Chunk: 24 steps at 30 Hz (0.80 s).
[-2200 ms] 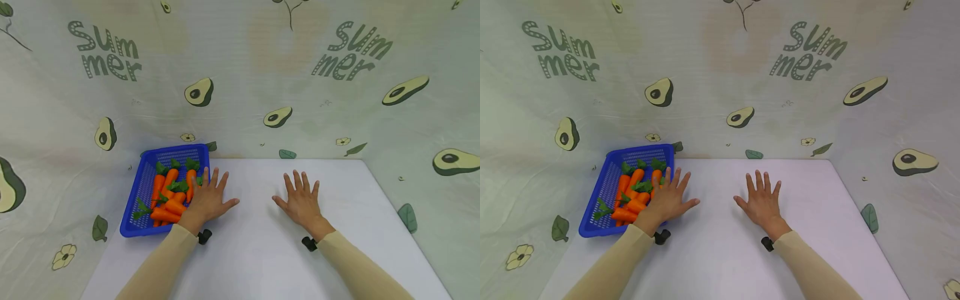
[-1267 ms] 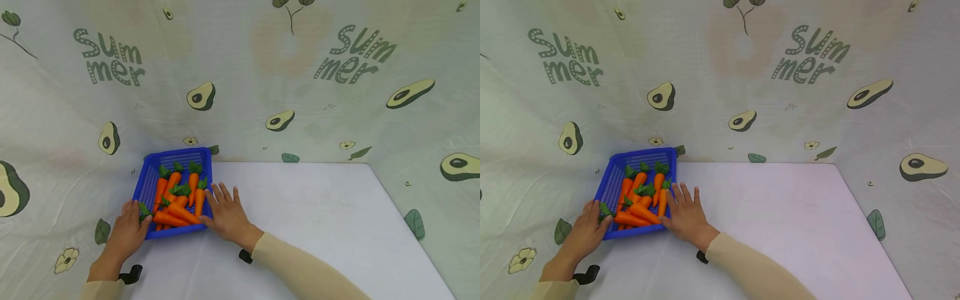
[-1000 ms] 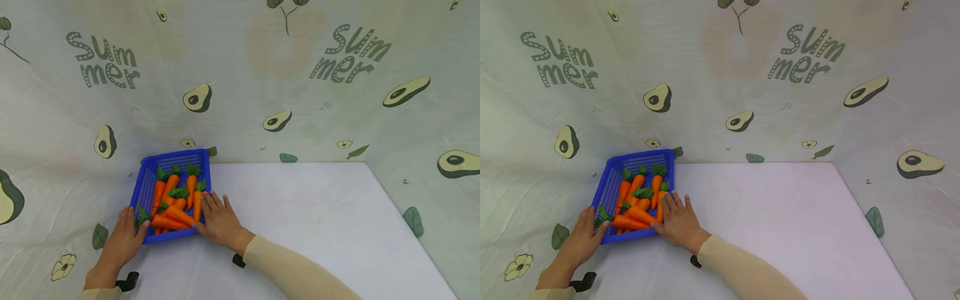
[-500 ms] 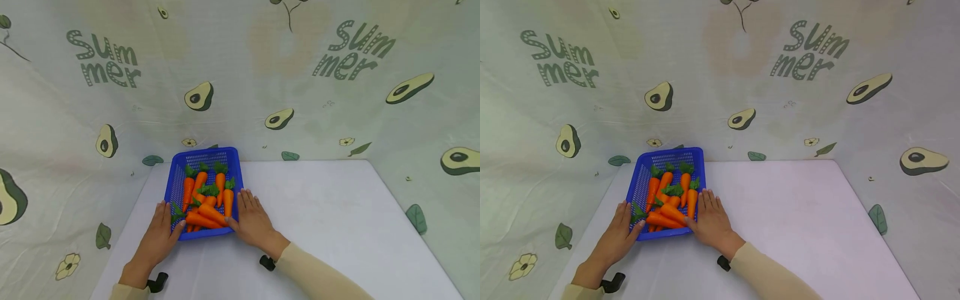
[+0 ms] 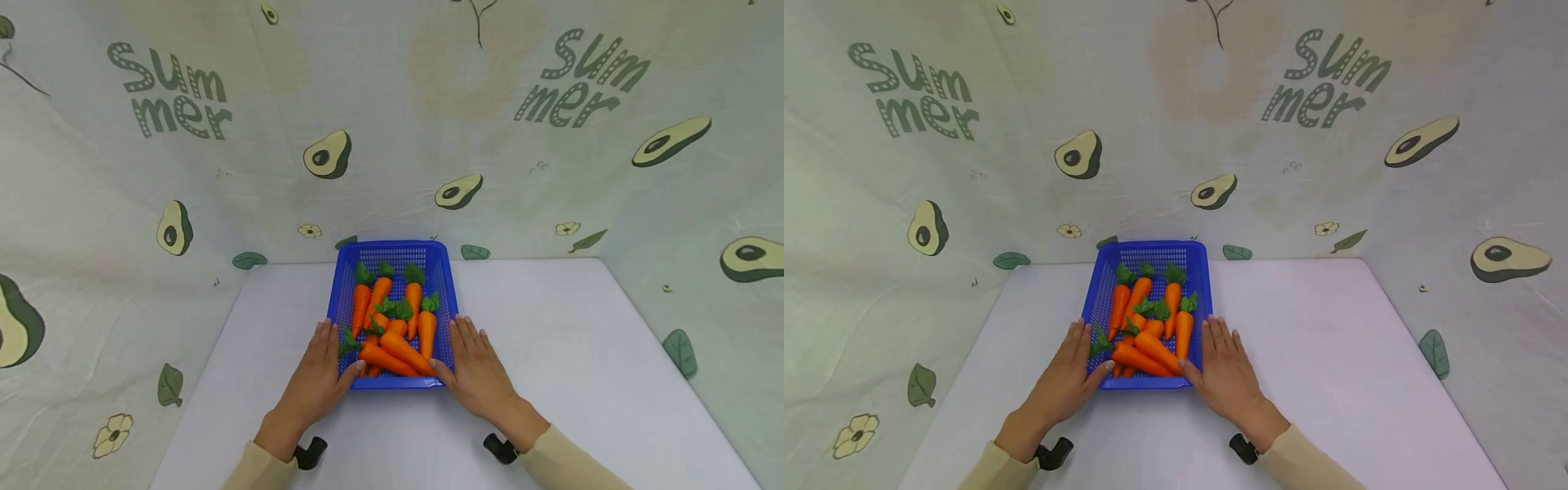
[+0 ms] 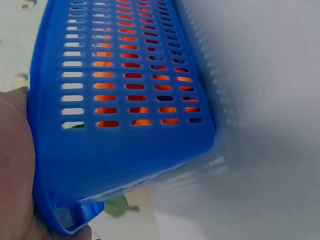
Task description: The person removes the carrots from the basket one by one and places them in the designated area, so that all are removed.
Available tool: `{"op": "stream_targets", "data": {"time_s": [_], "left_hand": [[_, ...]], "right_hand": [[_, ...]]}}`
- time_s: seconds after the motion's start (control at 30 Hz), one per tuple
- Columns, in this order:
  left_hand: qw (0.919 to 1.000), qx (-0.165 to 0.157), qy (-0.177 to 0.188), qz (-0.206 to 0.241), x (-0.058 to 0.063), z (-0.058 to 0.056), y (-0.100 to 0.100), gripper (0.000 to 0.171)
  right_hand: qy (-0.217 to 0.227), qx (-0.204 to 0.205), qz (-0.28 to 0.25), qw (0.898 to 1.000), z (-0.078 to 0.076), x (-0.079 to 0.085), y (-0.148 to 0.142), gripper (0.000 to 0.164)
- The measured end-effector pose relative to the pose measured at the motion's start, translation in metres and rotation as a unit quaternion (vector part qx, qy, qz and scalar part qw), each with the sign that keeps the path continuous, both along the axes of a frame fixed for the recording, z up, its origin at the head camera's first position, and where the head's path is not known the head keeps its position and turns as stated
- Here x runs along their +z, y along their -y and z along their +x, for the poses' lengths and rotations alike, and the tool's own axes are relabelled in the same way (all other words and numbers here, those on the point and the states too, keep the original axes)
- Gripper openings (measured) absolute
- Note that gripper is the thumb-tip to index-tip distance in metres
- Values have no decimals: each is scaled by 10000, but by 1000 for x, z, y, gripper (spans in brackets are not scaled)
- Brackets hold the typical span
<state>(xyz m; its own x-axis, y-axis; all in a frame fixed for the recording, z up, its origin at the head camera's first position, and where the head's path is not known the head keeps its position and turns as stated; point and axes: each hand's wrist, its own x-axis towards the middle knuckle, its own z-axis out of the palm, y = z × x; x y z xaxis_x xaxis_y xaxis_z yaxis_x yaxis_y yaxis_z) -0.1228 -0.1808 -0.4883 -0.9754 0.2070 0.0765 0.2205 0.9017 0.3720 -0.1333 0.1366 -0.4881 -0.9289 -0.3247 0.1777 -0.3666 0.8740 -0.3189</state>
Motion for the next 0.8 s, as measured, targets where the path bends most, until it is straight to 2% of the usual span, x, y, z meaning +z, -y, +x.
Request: {"op": "stream_targets", "data": {"time_s": [0.17,0.4,0.6,0.8], "left_hand": [[9997,-234,109,17,5,-4,-9,103],[9984,-297,364,-305,8,-7,0,104],[9966,-369,163,-716,13,-8,8,103],[9937,-506,109,-999,16,-8,9,104]], "right_hand": [[-91,-71,62,9999,4,2,-15,83],[-68,-92,50,9999,6,1,-19,83],[-136,-98,23,9999,5,-1,-18,82],[-146,-95,3,9998,5,-2,-19,82]]}}
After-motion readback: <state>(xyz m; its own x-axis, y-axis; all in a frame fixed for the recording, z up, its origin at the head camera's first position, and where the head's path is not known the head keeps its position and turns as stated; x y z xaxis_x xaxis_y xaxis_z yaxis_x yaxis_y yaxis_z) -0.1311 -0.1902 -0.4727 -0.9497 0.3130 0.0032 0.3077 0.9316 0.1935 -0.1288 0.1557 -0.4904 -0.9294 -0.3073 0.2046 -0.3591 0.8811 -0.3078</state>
